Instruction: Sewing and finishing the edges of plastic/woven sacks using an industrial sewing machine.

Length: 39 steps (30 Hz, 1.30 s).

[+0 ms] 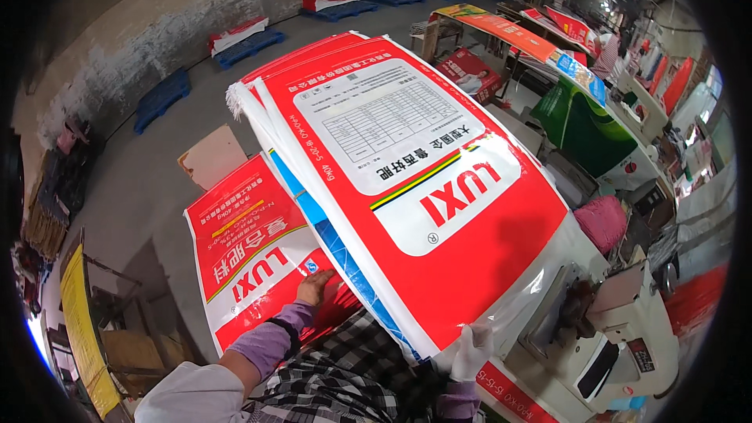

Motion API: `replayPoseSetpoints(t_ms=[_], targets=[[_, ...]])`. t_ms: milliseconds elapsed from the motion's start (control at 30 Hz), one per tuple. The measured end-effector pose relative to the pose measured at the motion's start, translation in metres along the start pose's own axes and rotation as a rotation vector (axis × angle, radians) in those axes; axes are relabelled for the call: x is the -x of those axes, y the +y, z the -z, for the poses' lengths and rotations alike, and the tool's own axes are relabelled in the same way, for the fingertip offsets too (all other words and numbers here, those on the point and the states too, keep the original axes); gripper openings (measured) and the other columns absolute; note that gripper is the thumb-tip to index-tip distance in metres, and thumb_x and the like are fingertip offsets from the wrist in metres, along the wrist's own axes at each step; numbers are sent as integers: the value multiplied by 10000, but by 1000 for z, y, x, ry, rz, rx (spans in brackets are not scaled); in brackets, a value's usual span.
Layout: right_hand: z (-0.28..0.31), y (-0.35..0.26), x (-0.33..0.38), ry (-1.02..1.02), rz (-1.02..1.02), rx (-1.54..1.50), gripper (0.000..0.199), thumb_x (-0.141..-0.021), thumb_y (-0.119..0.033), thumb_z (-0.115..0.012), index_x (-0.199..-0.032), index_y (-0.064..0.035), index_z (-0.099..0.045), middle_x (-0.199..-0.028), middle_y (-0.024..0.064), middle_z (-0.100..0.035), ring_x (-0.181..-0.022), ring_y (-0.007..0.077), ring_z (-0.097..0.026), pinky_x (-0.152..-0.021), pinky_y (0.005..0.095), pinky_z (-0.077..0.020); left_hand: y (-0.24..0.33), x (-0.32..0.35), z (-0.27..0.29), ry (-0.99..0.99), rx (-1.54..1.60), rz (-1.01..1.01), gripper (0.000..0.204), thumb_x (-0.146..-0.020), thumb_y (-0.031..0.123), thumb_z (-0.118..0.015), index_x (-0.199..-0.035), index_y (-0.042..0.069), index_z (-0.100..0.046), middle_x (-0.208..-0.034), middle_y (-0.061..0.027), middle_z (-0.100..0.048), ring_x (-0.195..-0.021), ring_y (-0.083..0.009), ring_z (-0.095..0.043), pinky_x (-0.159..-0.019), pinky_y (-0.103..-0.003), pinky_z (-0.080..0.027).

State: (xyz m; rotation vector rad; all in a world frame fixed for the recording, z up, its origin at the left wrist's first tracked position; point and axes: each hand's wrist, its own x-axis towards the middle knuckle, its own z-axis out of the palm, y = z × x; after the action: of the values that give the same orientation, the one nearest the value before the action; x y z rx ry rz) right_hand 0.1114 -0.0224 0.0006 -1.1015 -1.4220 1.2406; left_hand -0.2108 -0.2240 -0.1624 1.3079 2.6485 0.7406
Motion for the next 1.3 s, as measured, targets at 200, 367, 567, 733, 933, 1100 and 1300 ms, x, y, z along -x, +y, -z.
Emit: replayPoseSetpoints(t_ms=[200,367,567,733,933,1100,1300], targets=[[32,2,-7,-92,68,410,70,-824,-61,-636,-869,-9,-623,-834,47,-612,-784,112,-567,-730,274,-456,22,-11,14,-71,161,-301,373,-872,240,-580,-1228,129,-588,-1180,-162,-616,-1028,-354,-612,-892,-430,-497],[8,-4,-4,97,-179,-11,120,-798,-104,-701,-833,-9,-636,-757,27,-629,-711,103,-570,-683,274,-469,180,-1,129,80,571,-495,102,-753,32,-623,-802,33,-712,-798,-147,-681,-741,-281,-671,-722,-349,-536],[-6,-14,7,438,-107,-317,91,-806,-42,-701,-835,6,-629,-818,13,-650,-746,91,-581,-671,268,-474,350,-60,15,-241,552,-523,550,-792,193,-679,-1290,54,-490,-1328,-263,-461,-1302,-416,-350,-1091,-458,-268],[-5,-56,1,286,58,-161,94,-767,-15,-721,-790,-22,-631,-775,26,-619,-683,104,-559,-654,254,-454,325,-92,8,-307,388,-474,628,-803,238,-656,-1356,60,-420,-1373,-248,-421,-1307,-416,-341,-1092,-454,-275],[19,-70,-22,-40,499,351,91,-759,-58,-686,-781,-20,-606,-909,90,-580,-870,232,-573,-731,329,-468,372,-79,121,-673,-524,-449,263,-840,265,-619,-1011,65,-633,-919,-204,-661,-870,-380,-636,-765,-456,-510],[35,-77,16,-330,485,191,122,-787,-109,-647,-846,-27,-578,-1107,90,-581,-1032,305,-553,-828,371,-480,359,-93,138,-462,237,-586,289,-918,217,-566,-774,-28,-617,-527,-152,-518,-454,-206,-517,-480,-339,-407],[14,-79,26,-207,644,239,121,-778,-60,-654,-871,-24,-585,-1087,85,-589,-1066,280,-562,-883,375,-475,348,-87,122,-621,435,-432,270,-900,213,-586,-795,-30,-634,-557,-164,-544,-512,-239,-552,-483,-357,-419]])
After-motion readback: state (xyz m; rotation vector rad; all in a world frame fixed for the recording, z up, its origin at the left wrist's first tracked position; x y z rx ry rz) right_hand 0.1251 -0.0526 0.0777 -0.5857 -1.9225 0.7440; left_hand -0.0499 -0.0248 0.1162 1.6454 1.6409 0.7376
